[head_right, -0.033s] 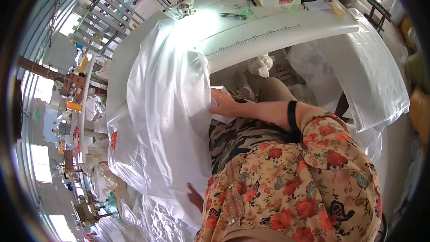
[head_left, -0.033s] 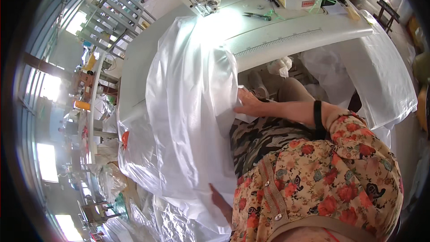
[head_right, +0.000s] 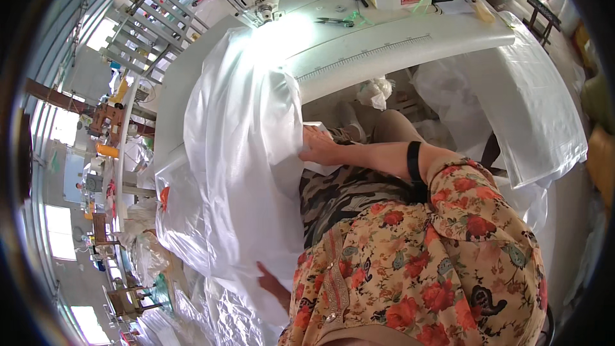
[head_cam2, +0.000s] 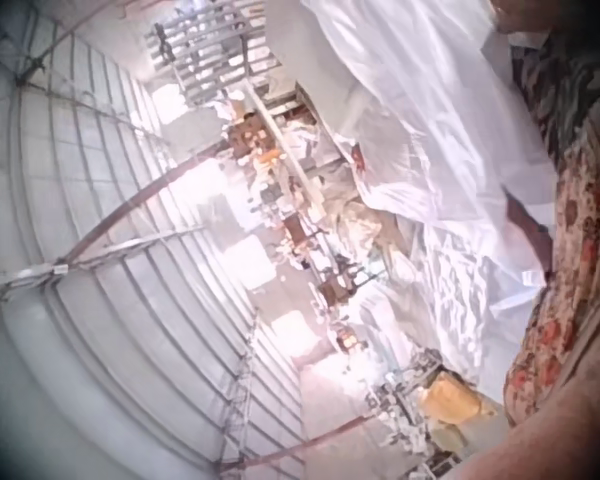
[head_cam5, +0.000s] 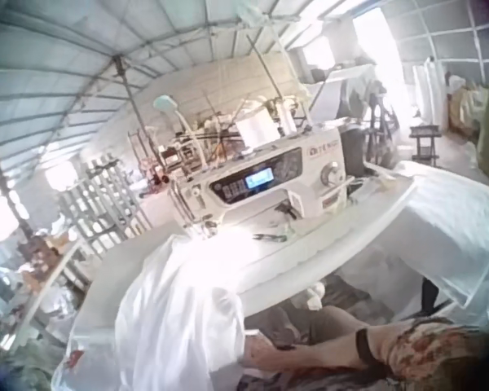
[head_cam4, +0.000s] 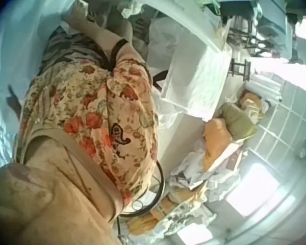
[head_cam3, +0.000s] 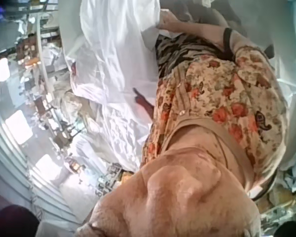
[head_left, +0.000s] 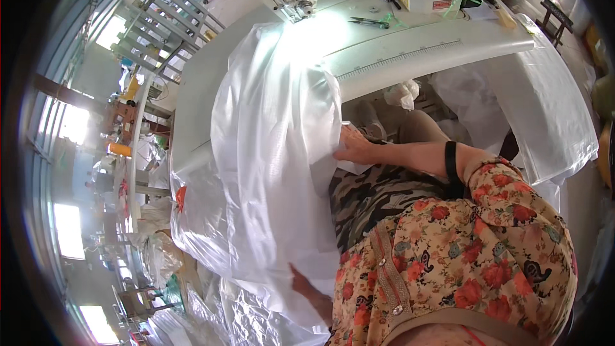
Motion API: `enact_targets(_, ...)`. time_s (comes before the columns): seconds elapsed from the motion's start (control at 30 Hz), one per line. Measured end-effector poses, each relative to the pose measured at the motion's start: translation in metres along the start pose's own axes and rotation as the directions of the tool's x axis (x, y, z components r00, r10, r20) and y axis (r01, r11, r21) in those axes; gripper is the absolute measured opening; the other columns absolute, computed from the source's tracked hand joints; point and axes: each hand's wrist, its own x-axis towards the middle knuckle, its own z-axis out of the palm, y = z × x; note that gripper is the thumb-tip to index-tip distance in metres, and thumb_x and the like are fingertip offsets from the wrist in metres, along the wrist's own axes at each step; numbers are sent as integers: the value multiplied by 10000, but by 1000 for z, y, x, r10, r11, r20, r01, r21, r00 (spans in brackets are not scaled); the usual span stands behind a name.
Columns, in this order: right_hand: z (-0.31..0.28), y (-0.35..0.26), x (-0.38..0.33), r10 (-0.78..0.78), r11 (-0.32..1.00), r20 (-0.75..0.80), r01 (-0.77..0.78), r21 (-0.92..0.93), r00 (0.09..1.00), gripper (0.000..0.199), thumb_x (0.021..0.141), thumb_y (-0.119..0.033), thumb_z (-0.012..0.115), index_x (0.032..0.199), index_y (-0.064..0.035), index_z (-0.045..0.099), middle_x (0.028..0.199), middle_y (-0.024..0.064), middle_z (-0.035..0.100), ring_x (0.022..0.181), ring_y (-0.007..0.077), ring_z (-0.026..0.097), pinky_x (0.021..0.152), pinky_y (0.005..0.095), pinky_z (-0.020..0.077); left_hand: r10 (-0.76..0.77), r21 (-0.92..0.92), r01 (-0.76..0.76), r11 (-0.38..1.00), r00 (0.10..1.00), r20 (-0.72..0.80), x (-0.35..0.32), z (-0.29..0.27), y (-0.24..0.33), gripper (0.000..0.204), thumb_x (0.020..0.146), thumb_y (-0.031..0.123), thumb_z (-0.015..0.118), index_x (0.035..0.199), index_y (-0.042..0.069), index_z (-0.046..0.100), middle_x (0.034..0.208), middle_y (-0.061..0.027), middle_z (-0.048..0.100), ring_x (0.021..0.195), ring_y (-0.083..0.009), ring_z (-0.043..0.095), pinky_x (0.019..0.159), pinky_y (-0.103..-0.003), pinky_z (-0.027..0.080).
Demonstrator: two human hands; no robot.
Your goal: The person folds the edges of a white plastic bag, aligns the material under the needle of a sewing machine, and sews the seams. After stitching, the person repositions the plastic and repeats the folding and sewing process on different sections.
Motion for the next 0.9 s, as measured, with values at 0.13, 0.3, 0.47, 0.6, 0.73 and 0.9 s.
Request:
enact_targets(0.13,18,-7,24,-375,923,-57,366,-117,925,546,803,-257,677,1259,-3,515,1217,177,547,1061,247,551,850,319,453,140,94,-109,990,874,-466,142,-293,52,488,916,342,579,1258,-2,524,1204,-204,559,1135,-310,515,980,-417,420)
enact_targets(0.3,-25,-63,-25,-307,593,247,-18,805,919,242,886,-270,652,951,-37,652,821,0,629,742,49,540,653,249,463,428,331,-276,902,471,-771,77,-297,191,463,915,261,590,1316,47,501,1277,-172,533,1197,-287,484,1011,-430,404)
enact_targets(0.47,-57,-109,-70,-318,604,487,-222,765,813,326,905,-284,625,1106,-27,619,979,30,647,885,83,575,778,268,476,706,813,-379,443,706,-56,227,-314,128,474,830,330,647,1208,48,594,1257,-167,569,1229,-318,481,1026,-426,386)
enact_targets(0.6,-48,-58,-86,-88,537,420,-312,784,903,325,915,-303,610,1009,4,662,916,11,650,859,82,572,764,261,476,801,656,-508,558,536,-266,108,-190,259,268,903,236,548,1045,32,648,989,-153,671,888,-359,625,764,-464,479)
enact_targets(0.73,-85,-86,-102,-96,659,442,-276,700,892,285,928,-246,602,993,22,677,847,-3,636,802,37,531,726,228,456,802,17,-962,271,216,-557,20,-119,251,137,905,94,587,928,-21,658,768,-109,647,630,-158,561,578,-280,458)
enact_targets(0.9,-112,-57,-122,-38,765,344,-194,614,938,253,920,-216,597,925,27,667,765,-16,637,751,33,539,668,252,460,761,-274,-890,365,454,-463,-23,-48,218,113,879,99,631,871,-13,635,705,-33,587,602,-85,526,533,-219,432)
